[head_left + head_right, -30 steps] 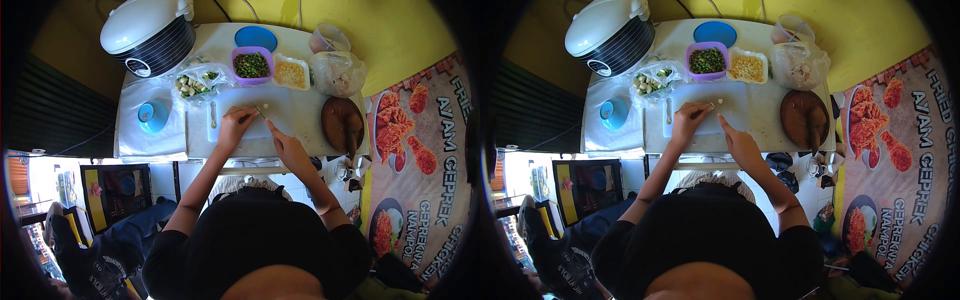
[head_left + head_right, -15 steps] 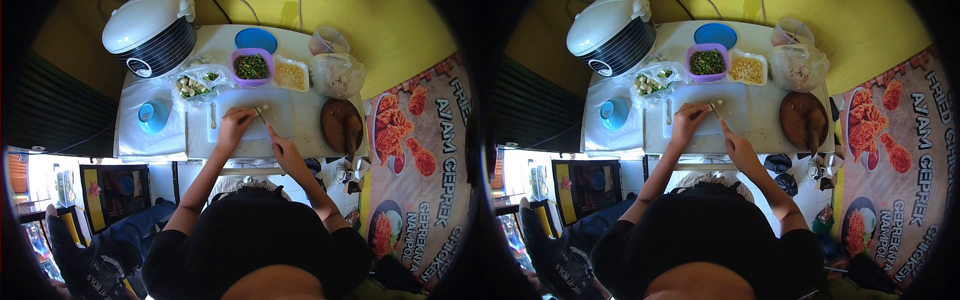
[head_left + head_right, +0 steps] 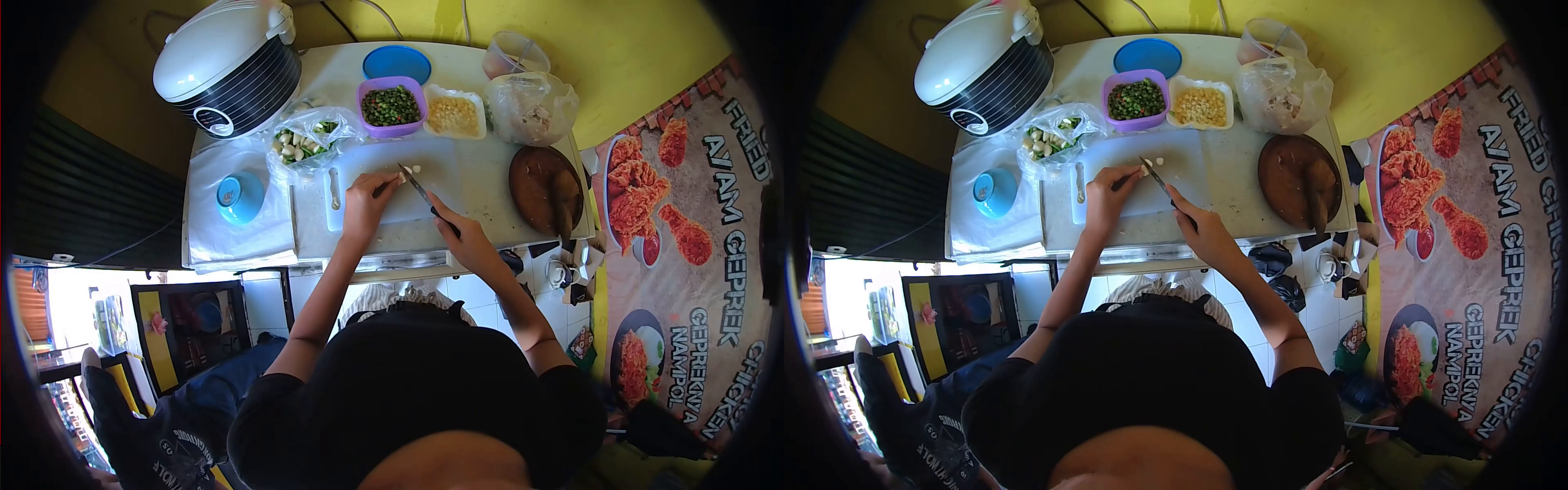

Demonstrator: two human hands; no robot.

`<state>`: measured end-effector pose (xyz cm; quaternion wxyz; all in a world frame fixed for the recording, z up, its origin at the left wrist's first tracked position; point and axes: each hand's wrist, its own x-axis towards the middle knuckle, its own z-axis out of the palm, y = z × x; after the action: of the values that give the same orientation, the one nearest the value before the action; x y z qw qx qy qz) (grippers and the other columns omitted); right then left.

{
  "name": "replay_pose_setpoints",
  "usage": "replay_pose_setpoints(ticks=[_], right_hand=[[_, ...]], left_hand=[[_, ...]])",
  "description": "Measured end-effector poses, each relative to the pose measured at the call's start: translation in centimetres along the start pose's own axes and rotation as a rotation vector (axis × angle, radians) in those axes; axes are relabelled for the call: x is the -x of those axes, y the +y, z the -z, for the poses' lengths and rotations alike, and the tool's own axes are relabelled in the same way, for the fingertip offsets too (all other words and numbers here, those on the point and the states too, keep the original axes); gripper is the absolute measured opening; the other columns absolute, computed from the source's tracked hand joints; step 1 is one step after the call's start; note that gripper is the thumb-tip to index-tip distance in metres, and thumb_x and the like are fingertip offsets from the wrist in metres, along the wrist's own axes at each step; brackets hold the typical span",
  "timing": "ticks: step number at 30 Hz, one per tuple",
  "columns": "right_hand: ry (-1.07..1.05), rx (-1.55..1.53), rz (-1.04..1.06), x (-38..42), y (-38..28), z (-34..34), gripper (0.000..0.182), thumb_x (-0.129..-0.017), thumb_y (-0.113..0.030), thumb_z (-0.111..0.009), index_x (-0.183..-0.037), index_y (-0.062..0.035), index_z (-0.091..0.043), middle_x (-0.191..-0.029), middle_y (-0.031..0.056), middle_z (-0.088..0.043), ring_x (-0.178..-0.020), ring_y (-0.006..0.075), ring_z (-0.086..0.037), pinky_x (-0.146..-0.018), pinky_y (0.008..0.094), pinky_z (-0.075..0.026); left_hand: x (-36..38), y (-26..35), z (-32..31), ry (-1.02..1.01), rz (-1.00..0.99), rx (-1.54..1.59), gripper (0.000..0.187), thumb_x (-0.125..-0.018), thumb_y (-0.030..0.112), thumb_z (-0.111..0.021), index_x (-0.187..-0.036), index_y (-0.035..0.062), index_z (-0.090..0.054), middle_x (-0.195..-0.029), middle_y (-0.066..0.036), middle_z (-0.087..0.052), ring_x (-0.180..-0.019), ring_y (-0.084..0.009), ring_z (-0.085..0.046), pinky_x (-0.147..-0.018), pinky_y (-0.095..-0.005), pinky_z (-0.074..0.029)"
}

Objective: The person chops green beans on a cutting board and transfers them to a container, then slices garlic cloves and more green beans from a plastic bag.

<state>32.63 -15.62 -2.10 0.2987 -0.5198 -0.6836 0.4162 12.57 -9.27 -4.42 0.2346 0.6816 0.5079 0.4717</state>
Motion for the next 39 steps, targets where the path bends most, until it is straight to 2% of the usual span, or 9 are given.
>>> replay_pose_setpoints(ticks=[7, 13, 15, 18, 25, 27, 30, 32, 39], right_hand=[[-0.02, 0.052, 0.006, -0.5, -0.3, -0.5, 0.052, -0.096, -0.011, -0.049, -0.145, -0.0217, -0.035, -0.058, 0.0143, -0.046, -0.048, 0.0158, -0.044, -0.055, 0.0289, -0.042], [-0.055, 0.13, -0.029, -0.6, -2.2, 0.0, 0.05, -0.097, -0.012, -0.046, -0.145, -0.0177, -0.035, -0.065, 0.0228, -0.057, -0.051, 0.0303, -0.057, -0.058, 0.0362, -0.047], [-0.083, 0.199, -0.041, -0.9, -2.7, 0.2, 0.048, -0.096, -0.012, -0.044, -0.144, -0.0142, -0.036, -0.069, 0.026, -0.059, -0.058, 0.0394, -0.06, -0.06, 0.0437, -0.048], [-0.114, 0.218, -0.064, -1.5, -3.4, 0.6, 0.048, -0.096, -0.012, -0.043, -0.143, -0.0118, -0.037, -0.072, 0.0281, -0.059, -0.065, 0.0436, -0.061, -0.064, 0.0492, -0.047], [-0.102, 0.221, -0.023, -1.7, -2.4, -0.9, 0.051, -0.095, -0.011, -0.044, -0.145, -0.0131, -0.033, -0.071, 0.028, -0.059, -0.065, 0.0435, -0.061, -0.063, 0.0499, -0.048], [-0.082, 0.413, -0.079, -1.5, -2.2, -2.0, 0.056, -0.094, -0.011, -0.045, -0.147, -0.0167, -0.028, -0.068, 0.0275, -0.059, -0.061, 0.0422, -0.061, -0.061, 0.051, -0.047], [-0.063, 0.433, -0.072, -1.4, -1.1, -3.1, 0.061, -0.093, -0.01, -0.047, -0.149, -0.0195, -0.024, -0.065, 0.0266, -0.059, -0.058, 0.0409, -0.06, -0.058, 0.0514, -0.047], [-0.044, 0.406, -0.047, -1.4, -1.0, -3.1, 0.061, -0.093, -0.01, -0.048, -0.149, -0.0192, -0.024, -0.063, 0.0261, -0.058, -0.057, 0.0408, -0.06, -0.058, 0.0513, -0.046], [-0.024, 0.294, -0.027, 0.3, -0.6, -2.7, 0.06, -0.093, -0.009, -0.048, -0.148, -0.0182, -0.027, -0.06, 0.026, -0.056, -0.055, 0.0422, -0.057, -0.057, 0.0491, -0.046]], left_hand=[[0.1, 0.0, -0.2, 0.006, 0.043, 0.026, 0.015, -0.08, 0.009, -0.071, -0.092, 0.0008, -0.072, -0.091, -0.013, -0.07, -0.084, -0.027, -0.064, -0.077, -0.0343, -0.051], [0.2, -0.3, -0.3, 0.032, -0.004, -0.004, 0.014, -0.079, 0.009, -0.072, -0.091, 0.0016, -0.073, -0.089, -0.011, -0.069, -0.082, -0.026, -0.063, -0.075, -0.0343, -0.051], [0.2, -0.3, -0.3, 0.034, -0.009, -0.028, 0.014, -0.079, 0.009, -0.072, -0.091, 0.0018, -0.073, -0.088, -0.011, -0.069, -0.082, -0.0259, -0.063, -0.074, -0.0343, -0.051], [0.2, 0.0, -0.2, 0.016, 0.056, 0.018, 0.014, -0.079, 0.009, -0.072, -0.09, 0.0015, -0.073, -0.088, -0.011, -0.069, -0.082, -0.0262, -0.063, -0.074, -0.0347, -0.05], [0.3, -0.2, 0.0, 0.0, 0.054, 0.012, 0.014, -0.079, 0.008, -0.072, -0.092, 0.0011, -0.072, -0.088, -0.012, -0.069, -0.08, -0.0237, -0.064, -0.073, -0.0326, -0.052], [0.3, -0.4, 0.1, -0.003, 0.043, -0.005, 0.016, -0.08, 0.008, -0.073, -0.094, 0.0011, -0.073, -0.089, -0.012, -0.069, -0.079, -0.021, -0.065, -0.072, -0.0304, -0.053], [0.3, -0.2, 0.1, -0.003, 0.062, 0.002, 0.016, -0.08, 0.008, -0.072, -0.094, 0.0014, -0.072, -0.089, -0.012, -0.069, -0.08, -0.0219, -0.065, -0.073, -0.031, -0.053], [0.3, -0.2, 0.1, 0.006, 0.033, 0.01, 0.014, -0.08, 0.009, -0.07, -0.091, 0.0009, -0.072, -0.089, -0.013, -0.069, -0.083, -0.0272, -0.063, -0.076, -0.0353, -0.05], [0.1, -0.1, 0.1, 0.005, 0.043, 0.01, 0.014, -0.08, 0.009, -0.07, -0.091, 0.0003, -0.071, -0.09, -0.013, -0.069, -0.084, -0.0275, -0.063, -0.077, -0.0353, -0.05]])
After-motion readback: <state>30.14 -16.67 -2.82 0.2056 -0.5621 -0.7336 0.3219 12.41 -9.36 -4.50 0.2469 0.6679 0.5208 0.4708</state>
